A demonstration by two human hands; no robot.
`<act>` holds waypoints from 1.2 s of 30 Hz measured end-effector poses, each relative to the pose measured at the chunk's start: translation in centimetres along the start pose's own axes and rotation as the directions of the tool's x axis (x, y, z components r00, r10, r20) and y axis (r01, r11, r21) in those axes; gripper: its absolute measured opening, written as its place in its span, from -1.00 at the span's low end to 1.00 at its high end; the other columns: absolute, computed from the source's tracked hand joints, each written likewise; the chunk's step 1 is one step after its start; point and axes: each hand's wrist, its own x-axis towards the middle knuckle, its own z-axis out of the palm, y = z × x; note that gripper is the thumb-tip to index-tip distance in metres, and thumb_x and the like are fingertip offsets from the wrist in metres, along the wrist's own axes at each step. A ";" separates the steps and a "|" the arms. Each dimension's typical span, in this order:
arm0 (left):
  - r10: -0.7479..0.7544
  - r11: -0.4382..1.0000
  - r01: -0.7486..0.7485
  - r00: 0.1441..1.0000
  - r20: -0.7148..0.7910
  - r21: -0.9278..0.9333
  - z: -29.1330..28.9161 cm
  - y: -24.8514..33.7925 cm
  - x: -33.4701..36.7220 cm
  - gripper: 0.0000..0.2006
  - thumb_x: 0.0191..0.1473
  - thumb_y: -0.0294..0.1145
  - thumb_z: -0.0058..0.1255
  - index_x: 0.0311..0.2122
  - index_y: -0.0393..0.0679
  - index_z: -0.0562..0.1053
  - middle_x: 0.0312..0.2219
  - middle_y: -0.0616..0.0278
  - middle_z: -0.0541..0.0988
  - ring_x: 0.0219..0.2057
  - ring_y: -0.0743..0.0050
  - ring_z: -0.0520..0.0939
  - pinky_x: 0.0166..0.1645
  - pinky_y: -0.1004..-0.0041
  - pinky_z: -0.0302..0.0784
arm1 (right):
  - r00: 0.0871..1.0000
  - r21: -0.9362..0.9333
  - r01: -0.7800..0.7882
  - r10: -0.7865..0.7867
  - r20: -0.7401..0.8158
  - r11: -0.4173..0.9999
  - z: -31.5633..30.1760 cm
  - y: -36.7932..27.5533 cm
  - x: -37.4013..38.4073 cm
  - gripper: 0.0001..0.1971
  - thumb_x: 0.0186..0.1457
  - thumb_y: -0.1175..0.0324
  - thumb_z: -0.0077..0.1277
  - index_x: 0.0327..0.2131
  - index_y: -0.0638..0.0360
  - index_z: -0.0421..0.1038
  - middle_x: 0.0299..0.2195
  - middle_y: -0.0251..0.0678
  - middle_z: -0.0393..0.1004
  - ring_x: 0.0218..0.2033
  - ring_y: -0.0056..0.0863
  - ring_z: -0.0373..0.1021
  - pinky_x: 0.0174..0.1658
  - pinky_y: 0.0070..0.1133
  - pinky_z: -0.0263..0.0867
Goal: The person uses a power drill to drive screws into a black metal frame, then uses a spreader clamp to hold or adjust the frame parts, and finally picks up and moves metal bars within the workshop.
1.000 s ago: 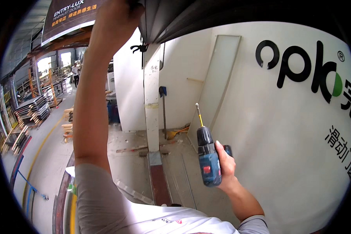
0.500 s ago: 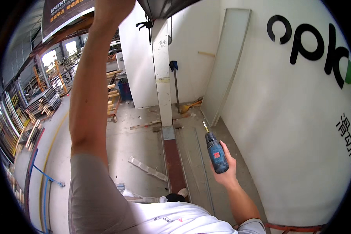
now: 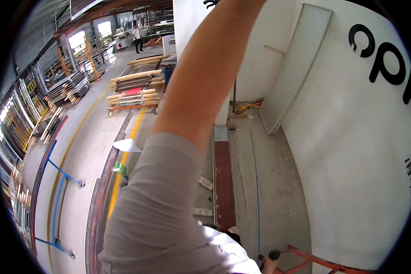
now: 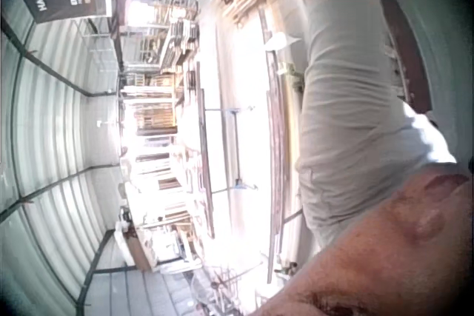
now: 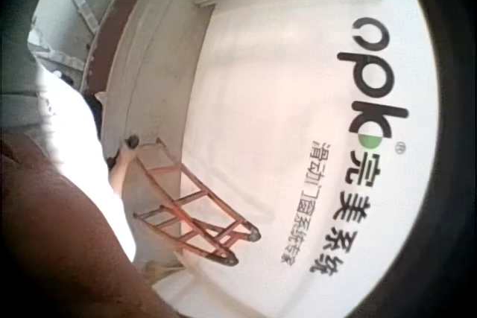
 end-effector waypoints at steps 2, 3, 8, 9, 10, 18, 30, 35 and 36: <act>-0.002 0.986 0.005 1.000 0.016 -0.165 -0.5 3.4 -1.1 -0.82 0.03 -0.47 0.00 -0.38 -0.36 0.58 -0.37 -0.30 0.60 -0.28 -0.27 0.65 -0.08 0.02 0.56 | 0.977 0.053 0.030 -0.018 -0.214 0.998 -0.6 7.6 -3.4 -0.49 -0.12 0.54 0.13 -0.01 0.46 0.39 -0.11 -0.14 0.51 -0.10 -0.23 0.44 0.05 -0.40 0.31; 0.003 0.958 0.011 0.999 0.049 -0.288 -1.2 5.1 -3.1 -0.82 0.03 -0.46 0.01 -0.35 -0.34 0.58 -0.37 -0.26 0.60 -0.28 -0.21 0.64 -0.09 0.05 0.56 | 0.969 0.323 -0.044 0.119 -0.217 0.945 -1.5 10.7 -4.1 -0.51 -0.07 0.51 0.12 0.01 0.45 0.40 -0.09 -0.12 0.53 -0.09 -0.19 0.46 0.06 -0.38 0.32; 0.519 0.816 0.060 0.362 0.774 -0.575 -12.1 10.9 -31.1 -0.79 0.03 -0.43 0.09 -0.21 -0.27 0.57 -0.37 -0.08 0.58 -0.28 0.09 0.60 -0.12 0.21 0.53 | 0.844 0.334 -0.360 0.457 -0.281 0.871 1.4 13.9 -26.3 -0.49 -0.08 0.41 0.19 0.01 0.35 0.43 -0.26 -0.15 0.56 -0.31 -0.28 0.48 -0.17 -0.37 0.42; 0.695 0.701 0.086 0.143 0.705 -0.708 -12.7 15.6 -39.0 -0.77 0.03 -0.42 0.10 -0.19 -0.25 0.56 -0.37 -0.04 0.58 -0.28 0.15 0.59 -0.13 0.24 0.53 | 0.780 0.264 -0.434 0.506 -0.368 0.861 1.5 14.2 -32.2 -0.46 -0.13 0.40 0.22 0.01 0.32 0.43 -0.32 -0.17 0.56 -0.39 -0.33 0.47 -0.25 -0.38 0.43; 0.776 0.630 0.097 -0.056 0.628 -0.770 -15.8 18.5 -43.8 -0.75 0.03 -0.41 0.12 -0.16 -0.24 0.56 -0.38 -0.01 0.57 -0.28 0.21 0.59 -0.13 0.27 0.52 | 0.756 0.229 -0.476 0.528 -0.386 0.849 2.1 13.1 -35.9 -0.44 -0.17 0.38 0.26 0.00 0.28 0.44 -0.39 -0.19 0.56 -0.48 -0.38 0.47 -0.32 -0.39 0.45; 0.936 0.259 0.761 -0.349 -0.039 -0.595 -43.8 36.6 -55.4 -0.64 0.07 -0.36 -0.01 -0.05 -0.31 0.54 -0.26 -0.28 0.58 -0.16 -0.17 0.66 -0.10 0.19 0.56 | 0.305 0.520 -0.410 0.650 -0.696 0.749 6.8 21.7 -59.8 -0.43 -0.23 0.43 0.33 -0.06 0.29 0.39 -0.36 -0.03 0.56 -0.33 -0.20 0.53 -0.26 -0.37 0.44; 0.747 -0.463 0.346 -0.344 -0.569 -0.816 -64.4 66.6 -48.9 -0.74 0.12 -0.23 0.07 -0.30 -0.24 0.55 -0.33 -0.17 0.62 -0.23 -0.22 0.63 -0.10 -0.01 0.55 | 0.147 0.830 -0.271 0.873 -0.465 0.487 6.8 30.6 -73.7 -0.10 -0.32 0.21 0.36 0.20 0.25 0.31 0.00 0.12 0.52 0.06 -0.02 0.45 0.14 -0.33 0.36; 0.541 -0.766 0.462 0.090 -0.836 -0.447 -82.0 80.9 -39.7 -0.77 0.10 -0.36 0.11 -0.15 -0.23 0.54 -0.32 -0.17 0.61 -0.22 -0.17 0.63 -0.12 0.06 0.55 | 0.091 0.859 -0.322 0.916 -0.392 0.399 0.0 38.2 -79.3 -0.24 -0.26 0.22 0.33 0.09 0.28 0.38 -0.09 0.11 0.55 -0.01 0.03 0.48 0.10 -0.29 0.38; 0.622 -0.626 0.609 0.013 -0.783 -0.488 -86.2 81.5 -33.6 -0.69 0.09 -0.38 0.12 -0.04 -0.20 0.54 -0.24 -0.12 0.63 -0.17 -0.07 0.65 -0.07 0.16 0.56 | 0.088 0.837 -0.358 0.907 -0.412 0.414 -2.3 39.3 -80.9 -0.27 -0.25 0.23 0.32 0.07 0.28 0.37 -0.10 0.10 0.55 -0.04 0.05 0.48 0.08 -0.26 0.38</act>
